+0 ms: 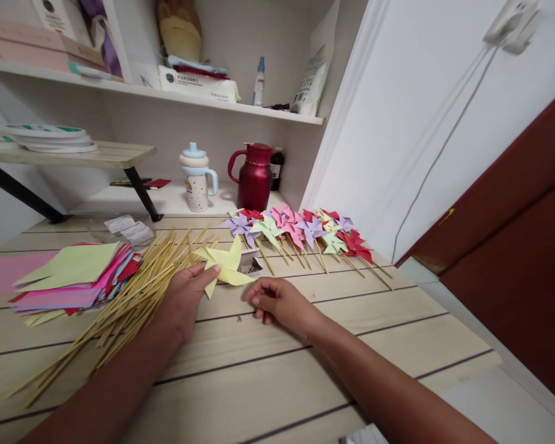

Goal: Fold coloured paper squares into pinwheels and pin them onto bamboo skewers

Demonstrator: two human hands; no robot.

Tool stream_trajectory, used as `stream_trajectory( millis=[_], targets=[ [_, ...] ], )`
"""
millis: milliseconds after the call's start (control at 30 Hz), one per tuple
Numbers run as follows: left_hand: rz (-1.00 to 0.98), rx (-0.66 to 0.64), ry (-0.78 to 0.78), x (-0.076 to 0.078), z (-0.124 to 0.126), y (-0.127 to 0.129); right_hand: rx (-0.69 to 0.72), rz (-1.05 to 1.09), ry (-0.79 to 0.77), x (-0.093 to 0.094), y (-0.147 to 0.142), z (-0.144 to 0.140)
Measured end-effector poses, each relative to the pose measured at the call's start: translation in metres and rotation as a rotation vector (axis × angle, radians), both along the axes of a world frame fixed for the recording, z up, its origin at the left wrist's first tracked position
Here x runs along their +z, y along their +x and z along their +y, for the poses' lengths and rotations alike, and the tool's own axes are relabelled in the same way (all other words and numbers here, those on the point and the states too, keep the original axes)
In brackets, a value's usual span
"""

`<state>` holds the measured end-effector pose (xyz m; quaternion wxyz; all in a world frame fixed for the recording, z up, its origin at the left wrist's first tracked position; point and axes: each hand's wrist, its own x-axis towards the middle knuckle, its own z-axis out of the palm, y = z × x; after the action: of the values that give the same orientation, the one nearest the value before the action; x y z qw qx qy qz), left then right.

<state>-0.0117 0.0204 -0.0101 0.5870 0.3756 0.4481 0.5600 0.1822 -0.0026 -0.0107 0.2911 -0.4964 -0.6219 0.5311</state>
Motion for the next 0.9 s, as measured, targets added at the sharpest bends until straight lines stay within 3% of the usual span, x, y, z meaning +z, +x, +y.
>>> stream_trajectory(
  millis=[167,300,500,900],
  targets=[
    [-0.008,0.055,0.024,-0.002,0.0,0.001,-0.102,-0.03,0.182,-0.006,0.002,-0.015],
    [-0.016,0.092,0.039,-0.004,0.002,0.002,-0.004,-0.153,0.401,-0.006,-0.007,-0.011],
    [-0.021,0.081,0.053,-0.003,0.002,0.003,0.076,-0.167,0.372,-0.003,-0.006,-0.006],
    [0.008,0.015,0.064,-0.003,-0.002,0.005,0.036,-0.141,0.341,-0.006,-0.011,-0.017]
  ],
)
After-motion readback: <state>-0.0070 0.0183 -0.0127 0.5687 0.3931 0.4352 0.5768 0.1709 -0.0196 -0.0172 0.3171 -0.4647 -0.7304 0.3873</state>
